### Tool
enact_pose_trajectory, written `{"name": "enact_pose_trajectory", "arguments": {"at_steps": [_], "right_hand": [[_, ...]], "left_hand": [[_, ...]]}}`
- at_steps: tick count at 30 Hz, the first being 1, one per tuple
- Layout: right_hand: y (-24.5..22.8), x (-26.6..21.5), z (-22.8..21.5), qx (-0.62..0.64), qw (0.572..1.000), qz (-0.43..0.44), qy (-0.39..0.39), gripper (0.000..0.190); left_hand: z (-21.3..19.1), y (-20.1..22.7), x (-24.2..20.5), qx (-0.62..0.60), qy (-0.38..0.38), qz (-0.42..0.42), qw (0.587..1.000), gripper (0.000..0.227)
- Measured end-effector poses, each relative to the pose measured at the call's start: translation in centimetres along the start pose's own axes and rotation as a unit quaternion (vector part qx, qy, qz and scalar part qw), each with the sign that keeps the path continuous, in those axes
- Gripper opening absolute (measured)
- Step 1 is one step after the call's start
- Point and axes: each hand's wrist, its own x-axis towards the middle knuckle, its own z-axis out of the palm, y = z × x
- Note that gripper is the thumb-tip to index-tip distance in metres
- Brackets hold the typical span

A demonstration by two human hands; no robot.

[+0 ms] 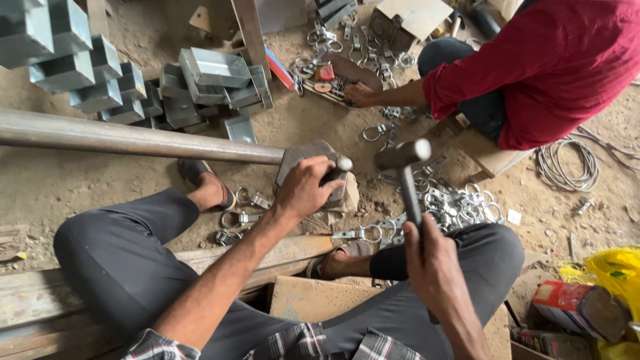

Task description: The person sits on the ground and uses a hammer to strike a metal part held on a small anvil. They repeatedly pick up metal pieces, position them, and hammer them into shape. Another person is visible in the background working with similar materials.

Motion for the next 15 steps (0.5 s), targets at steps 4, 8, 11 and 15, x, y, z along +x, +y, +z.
{"name": "enact_pose_trajectory", "arguments": {"at_steps": [4, 8, 11, 15], "right_hand": [[-1.1, -1.0, -1.8, -0.029, 0.995, -0.022, 0.089, 0.026], [-4.4, 0.0, 0.6, 0.008, 0.989, -0.08, 0.12, 0.025], [-4.4, 1.4, 2.2, -0.004, 0.989, -0.134, 0.058, 0.024], [-1.8, 1.4, 2.0, 0.021, 0.998, -0.015, -0.05, 0.024]], "left_hand": [[0.1, -0.6, 0.6, -0.028, 0.016, 0.007, 0.999, 0.027], [-0.4, -0.6, 0.6, -0.02, 0.01, 0.011, 1.0, 0.026], [-0.4, -0.3, 0.8, -0.015, -0.03, -0.029, 0.999, 0.026], [-0.7, -0.9, -0.6, 0.002, -0.06, -0.056, 0.997, 0.025]]}}
